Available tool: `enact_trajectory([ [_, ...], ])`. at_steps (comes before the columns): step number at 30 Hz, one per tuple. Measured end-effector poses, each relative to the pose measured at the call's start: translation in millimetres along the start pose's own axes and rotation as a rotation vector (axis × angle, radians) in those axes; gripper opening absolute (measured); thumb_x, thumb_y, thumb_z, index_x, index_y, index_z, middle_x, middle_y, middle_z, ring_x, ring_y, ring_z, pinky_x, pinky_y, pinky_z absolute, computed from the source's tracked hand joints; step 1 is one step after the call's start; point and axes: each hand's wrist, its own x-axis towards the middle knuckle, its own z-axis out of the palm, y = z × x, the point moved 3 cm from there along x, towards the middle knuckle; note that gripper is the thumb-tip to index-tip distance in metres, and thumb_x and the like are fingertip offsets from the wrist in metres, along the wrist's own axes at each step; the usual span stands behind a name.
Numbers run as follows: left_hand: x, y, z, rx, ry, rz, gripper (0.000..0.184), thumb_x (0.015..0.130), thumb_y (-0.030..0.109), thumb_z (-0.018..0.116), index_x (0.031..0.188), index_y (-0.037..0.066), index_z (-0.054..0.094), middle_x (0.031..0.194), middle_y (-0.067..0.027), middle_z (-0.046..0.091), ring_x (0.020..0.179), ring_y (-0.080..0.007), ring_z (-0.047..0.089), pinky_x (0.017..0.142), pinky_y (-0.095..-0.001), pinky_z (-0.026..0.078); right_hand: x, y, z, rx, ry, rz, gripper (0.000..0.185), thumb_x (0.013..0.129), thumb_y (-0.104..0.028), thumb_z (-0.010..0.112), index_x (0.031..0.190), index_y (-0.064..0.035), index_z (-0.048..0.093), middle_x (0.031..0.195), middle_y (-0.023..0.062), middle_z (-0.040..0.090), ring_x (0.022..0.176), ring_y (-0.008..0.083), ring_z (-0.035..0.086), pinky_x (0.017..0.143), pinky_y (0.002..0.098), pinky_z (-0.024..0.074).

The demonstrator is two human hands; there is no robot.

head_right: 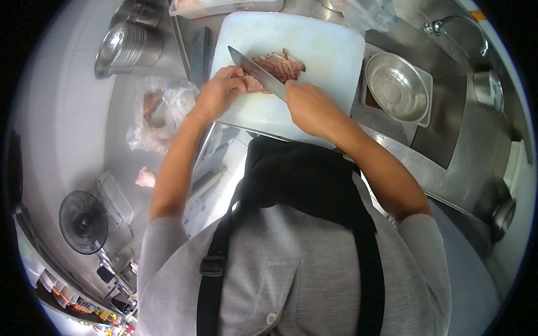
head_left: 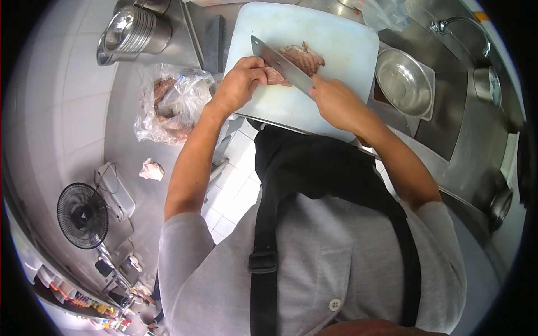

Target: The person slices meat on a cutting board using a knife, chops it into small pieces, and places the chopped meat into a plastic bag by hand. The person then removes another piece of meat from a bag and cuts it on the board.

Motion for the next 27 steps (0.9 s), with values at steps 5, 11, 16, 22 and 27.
enact_trajectory([
  [5,-1,0,0,-0.020,0.007,0.013,0.017,0.085,-0.008,0.073,0.093,0.006,0.074,0.128,-0.0110,0.065,0.124,-0.0331,0.064,0.102,-0.0395,0.054,19,10,24,0.008,0.049,-0.049,0.026,0.111,-0.018,0.051,0.116,0.0072,0.055,0.091,0.0315,0.070,0.089,0.0525,0.067,0.081,0.0615,0.0488],
  [11,-1,-2,5,-0.015,0.042,0.031,0.023,0.078,-0.011,0.076,0.093,0.006,0.076,0.131,-0.0136,0.067,0.124,-0.0369,0.063,0.104,-0.0427,0.055,27,10,54,0.061,0.084,0.011,0.022,0.110,-0.015,0.052,0.118,0.0056,0.052,0.092,0.0300,0.071,0.089,0.0507,0.069,0.080,0.0614,0.0505],
  [16,-8,1,8,-0.001,0.073,-0.021,0.022,0.079,-0.012,0.076,0.093,0.006,0.077,0.132,-0.0132,0.068,0.127,-0.0359,0.063,0.105,-0.0419,0.055,13,-9,39,-0.108,0.025,0.057,0.022,0.104,-0.009,0.049,0.121,0.0041,0.053,0.090,0.0276,0.073,0.085,0.0463,0.074,0.074,0.0591,0.0559],
  [22,-2,21,-9,-0.027,0.243,-0.033,0.020,0.077,-0.009,0.078,0.091,0.005,0.076,0.114,-0.0137,0.073,0.110,-0.0368,0.070,0.095,-0.0422,0.057,14,-5,59,-0.079,0.106,0.007,0.021,0.101,-0.006,0.050,0.120,0.0026,0.053,0.082,0.0255,0.074,0.077,0.0430,0.076,0.068,0.0567,0.0581],
  [27,54,59,-52,0.110,0.221,-0.073,0.024,0.079,0.007,0.080,0.103,0.005,0.074,0.100,-0.0150,0.071,0.097,-0.0347,0.071,0.084,-0.0435,0.057,16,-3,68,-0.057,0.133,-0.017,0.020,0.102,-0.005,0.049,0.119,0.0034,0.053,0.082,0.0255,0.074,0.077,0.0441,0.075,0.068,0.0571,0.0574],
])
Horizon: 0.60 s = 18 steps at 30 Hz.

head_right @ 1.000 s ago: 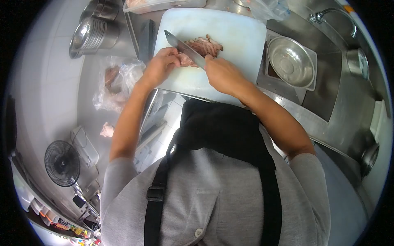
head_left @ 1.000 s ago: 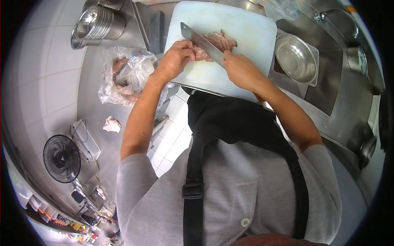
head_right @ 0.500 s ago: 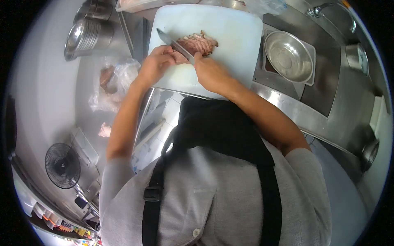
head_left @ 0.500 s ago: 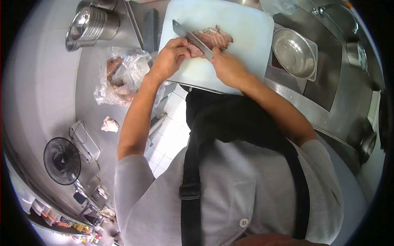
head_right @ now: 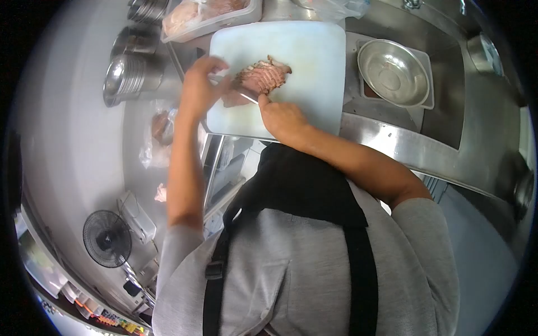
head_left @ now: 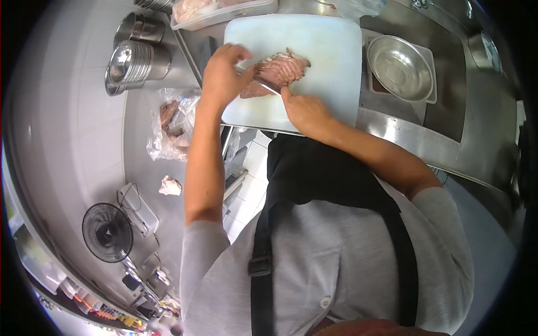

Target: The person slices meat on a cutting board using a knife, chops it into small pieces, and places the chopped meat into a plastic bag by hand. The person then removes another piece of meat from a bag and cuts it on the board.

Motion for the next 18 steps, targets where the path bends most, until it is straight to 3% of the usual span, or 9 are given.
enact_trajectory([
  [1,15,3,2,0.123,-0.086,0.025,0.023,0.079,0.009,0.080,0.101,0.005,0.075,0.102,-0.0156,0.072,0.098,-0.0357,0.072,0.085,-0.0443,0.057,0,-1,0,0.012,0.004,0.016,0.020,0.102,-0.005,0.049,0.119,0.0035,0.053,0.082,0.0258,0.073,0.078,0.0449,0.074,0.069,0.0577,0.0571],
  [3,26,7,-4,0.152,-0.061,-0.009,0.020,0.080,0.012,0.080,0.099,0.005,0.076,0.102,-0.0167,0.072,0.099,-0.0364,0.072,0.086,-0.0445,0.057,1,6,-7,0.058,0.017,-0.006,0.020,0.102,-0.005,0.050,0.119,0.0042,0.054,0.085,0.0268,0.073,0.081,0.0470,0.073,0.073,0.0586,0.0562],
  [6,-2,8,-18,0.065,-0.103,-0.138,0.018,0.079,0.007,0.080,0.096,0.004,0.076,0.104,-0.0172,0.071,0.102,-0.0368,0.071,0.090,-0.0436,0.056,6,17,-21,0.103,-0.011,-0.007,0.022,0.099,-0.002,0.050,0.119,0.0066,0.056,0.091,0.0299,0.073,0.088,0.0479,0.074,0.079,0.0592,0.0562],
  [8,-23,-8,-4,0.046,-0.170,-0.120,0.019,0.078,0.003,0.080,0.096,0.004,0.076,0.106,-0.0172,0.070,0.105,-0.0369,0.070,0.093,-0.0436,0.055,3,16,-36,0.109,-0.035,-0.001,0.026,0.095,0.002,0.052,0.119,0.0078,0.057,0.092,0.0300,0.073,0.090,0.0483,0.073,0.081,0.0594,0.0560],
  [11,-56,-48,28,-0.031,-0.193,-0.061,0.017,0.080,-0.001,0.078,0.095,0.005,0.073,0.110,-0.0127,0.069,0.105,-0.0342,0.068,0.094,-0.0418,0.054,0,17,-38,0.079,-0.016,-0.022,0.023,0.109,-0.015,0.053,0.121,0.0046,0.056,0.089,0.0285,0.072,0.084,0.0496,0.071,0.078,0.0607,0.0523],
  [18,-65,-47,40,-0.015,-0.147,0.028,0.015,0.083,-0.003,0.075,0.093,0.006,0.068,0.120,-0.0115,0.065,0.116,-0.0350,0.062,0.099,-0.0426,0.052,-22,0,-71,0.076,-0.046,0.005,0.029,0.110,-0.018,0.054,0.126,0.0058,0.055,0.088,0.0292,0.072,0.087,0.0507,0.070,0.080,0.0607,0.0507],
])
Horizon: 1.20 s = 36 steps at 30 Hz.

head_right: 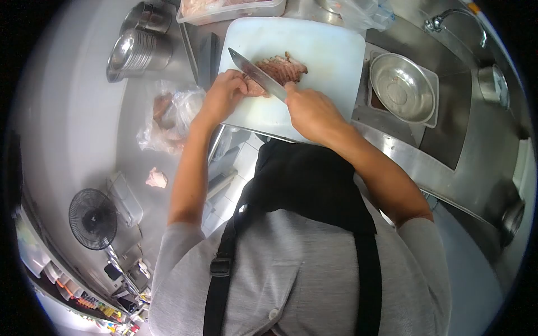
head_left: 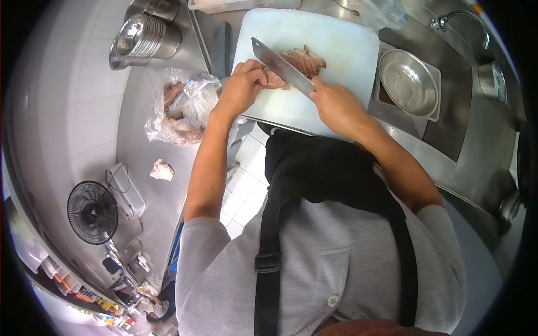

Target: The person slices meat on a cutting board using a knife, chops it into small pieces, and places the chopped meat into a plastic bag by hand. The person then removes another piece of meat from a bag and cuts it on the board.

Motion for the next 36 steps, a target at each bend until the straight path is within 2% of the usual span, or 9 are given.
enact_trajectory([
  [8,1,-2,2,0.019,-0.061,-0.021,0.015,0.084,-0.003,0.074,0.093,0.009,0.070,0.122,-0.0077,0.065,0.120,-0.0348,0.060,0.099,-0.0441,0.053,-1,-4,-2,0.007,-0.032,0.043,0.030,0.110,-0.018,0.054,0.127,0.0069,0.055,0.090,0.0321,0.071,0.090,0.0533,0.068,0.082,0.0627,0.0486],
  [11,2,-1,3,0.032,-0.014,0.008,0.015,0.084,-0.004,0.072,0.090,0.009,0.069,0.118,-0.0049,0.065,0.114,-0.0330,0.061,0.095,-0.0446,0.055,-3,-5,-4,0.021,-0.024,0.031,0.029,0.110,-0.018,0.054,0.125,0.0071,0.055,0.090,0.0323,0.071,0.090,0.0536,0.068,0.082,0.0627,0.0481],
  [14,1,-5,4,0.024,-0.059,-0.018,0.013,0.085,-0.002,0.073,0.092,0.008,0.070,0.121,-0.0082,0.065,0.118,-0.0351,0.061,0.099,-0.0443,0.053,-3,-4,-2,0.023,-0.009,0.023,0.027,0.110,-0.018,0.054,0.122,0.0069,0.056,0.090,0.0323,0.071,0.090,0.0536,0.067,0.082,0.0628,0.0477],
  [26,-1,-10,6,-0.037,-0.034,0.034,0.011,0.086,-0.002,0.073,0.091,0.007,0.069,0.122,-0.0092,0.066,0.118,-0.0346,0.064,0.097,-0.0430,0.054,12,0,4,-0.011,-0.096,0.009,0.023,0.110,-0.016,0.053,0.113,0.0062,0.055,0.093,0.0317,0.070,0.092,0.0537,0.066,0.083,0.0626,0.0467],
  [29,-1,-10,2,-0.042,-0.030,0.035,0.012,0.085,-0.002,0.073,0.091,0.007,0.070,0.122,-0.0103,0.067,0.121,-0.0347,0.064,0.097,-0.0422,0.055,38,5,30,0.033,-0.065,0.034,0.022,0.111,-0.016,0.052,0.112,0.0067,0.055,0.095,0.0317,0.070,0.095,0.0532,0.066,0.083,0.0622,0.0469],
  [32,-2,-13,2,-0.044,-0.032,0.028,0.013,0.085,-0.003,0.073,0.092,0.007,0.072,0.124,-0.0118,0.067,0.120,-0.0359,0.065,0.097,-0.0422,0.055,24,11,24,-0.005,-0.049,-0.059,0.023,0.110,-0.015,0.053,0.113,0.0070,0.054,0.093,0.0312,0.070,0.093,0.0524,0.067,0.082,0.0618,0.0481],
  [35,-4,-15,7,-0.072,0.017,0.056,0.014,0.085,-0.004,0.073,0.093,0.007,0.074,0.129,-0.0128,0.068,0.120,-0.0368,0.066,0.098,-0.0436,0.056,36,15,53,-0.002,0.048,-0.035,0.021,0.108,-0.014,0.054,0.114,0.0063,0.054,0.091,0.0296,0.071,0.089,0.0513,0.068,0.081,0.0619,0.0496],
  [36,-7,-13,10,-0.082,0.005,0.035,0.016,0.083,-0.006,0.074,0.092,0.007,0.074,0.128,-0.0128,0.068,0.121,-0.0369,0.065,0.099,-0.0431,0.055,37,14,60,-0.005,0.018,-0.008,0.020,0.107,-0.013,0.054,0.114,0.0058,0.054,0.092,0.0293,0.071,0.089,0.0507,0.069,0.081,0.0618,0.0504],
])
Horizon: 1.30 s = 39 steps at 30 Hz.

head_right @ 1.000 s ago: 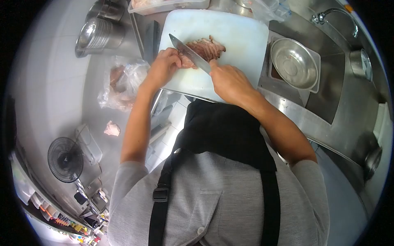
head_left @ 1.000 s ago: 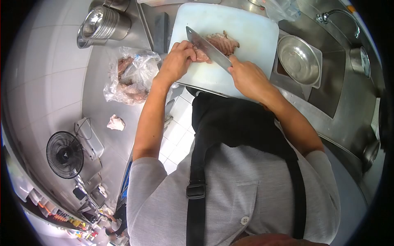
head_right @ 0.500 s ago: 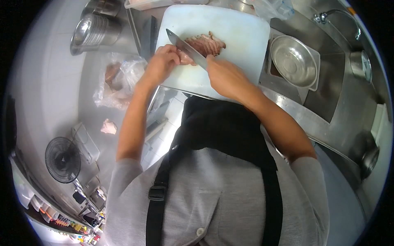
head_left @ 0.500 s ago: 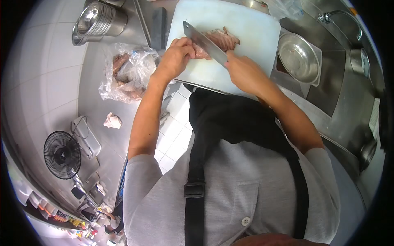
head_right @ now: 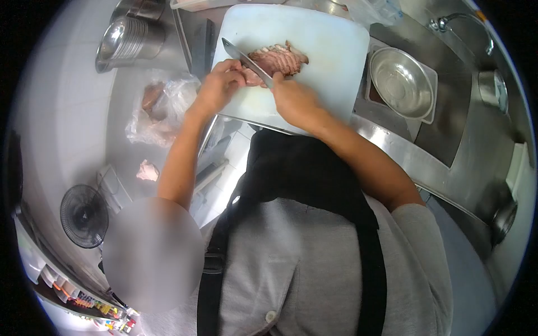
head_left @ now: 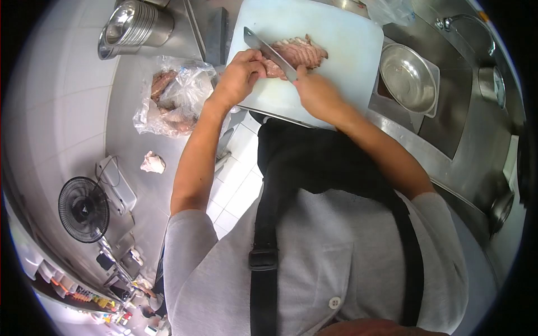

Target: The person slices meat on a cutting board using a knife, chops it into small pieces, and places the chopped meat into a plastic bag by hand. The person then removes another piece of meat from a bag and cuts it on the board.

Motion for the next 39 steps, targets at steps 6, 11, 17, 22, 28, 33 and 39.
enact_trajectory([
  [6,-1,1,1,-0.002,0.044,-0.046,0.022,0.078,-0.012,0.076,0.091,0.006,0.075,0.131,-0.0127,0.068,0.125,-0.0367,0.063,0.102,-0.0426,0.055,-8,-19,-7,-0.085,-0.089,0.118,0.021,0.103,-0.006,0.049,0.121,0.0044,0.052,0.094,0.0297,0.075,0.090,0.0474,0.074,0.080,0.0587,0.0564],
  [11,-3,3,2,-0.019,0.072,-0.094,0.019,0.080,-0.010,0.078,0.092,0.006,0.076,0.131,-0.0136,0.069,0.123,-0.0367,0.066,0.101,-0.0430,0.056,-11,-18,-6,-0.059,-0.073,0.063,0.023,0.103,-0.006,0.048,0.122,0.0044,0.052,0.088,0.0282,0.075,0.085,0.0460,0.076,0.074,0.0580,0.0575],
  [17,-5,12,0,0.042,0.126,-0.074,0.018,0.080,-0.008,0.078,0.093,0.005,0.075,0.124,-0.0133,0.069,0.119,-0.0371,0.066,0.101,-0.0438,0.054,-15,-14,4,-0.082,-0.039,-0.016,0.021,0.102,-0.005,0.050,0.120,0.0051,0.052,0.085,0.0264,0.075,0.080,0.0436,0.077,0.068,0.0554,0.0593],
  [22,-1,13,-8,-0.015,0.140,-0.077,0.018,0.080,-0.005,0.080,0.094,0.004,0.073,0.113,-0.0144,0.070,0.109,-0.0354,0.068,0.094,-0.0436,0.056,-16,-15,6,-0.064,0.006,-0.037,0.016,0.100,-0.006,0.053,0.112,0.0039,0.054,0.084,0.0252,0.076,0.078,0.0412,0.078,0.066,0.0514,0.0615],
  [28,24,23,-43,0.130,0.282,-0.111,0.012,0.082,0.003,0.077,0.092,0.003,0.071,0.087,-0.0158,0.069,0.079,-0.0332,0.068,0.072,-0.0406,0.055,-12,-14,18,-0.090,0.057,-0.042,0.013,0.099,-0.006,0.055,0.109,0.0024,0.054,0.082,0.0234,0.076,0.075,0.0375,0.079,0.065,0.0485,0.0629],
  [33,87,50,-51,0.244,-0.184,-0.234,0.020,0.076,0.008,0.081,0.094,0.003,0.073,0.089,-0.0166,0.072,0.085,-0.0348,0.072,0.077,-0.0434,0.057,-14,-16,19,-0.095,0.054,-0.052,0.014,0.100,-0.006,0.054,0.111,0.0030,0.054,0.085,0.0243,0.077,0.078,0.0382,0.079,0.066,0.0492,0.0629],
  [39,130,21,2,0.498,-0.438,-0.082,0.027,0.075,0.016,0.085,0.097,0.005,0.076,0.094,-0.0177,0.075,0.094,-0.0378,0.074,0.082,-0.0496,0.058,-12,-14,12,-0.062,0.023,-0.036,0.025,0.099,-0.004,0.051,0.123,0.0050,0.053,0.086,0.0260,0.075,0.083,0.0438,0.076,0.074,0.0558,0.0596],
])
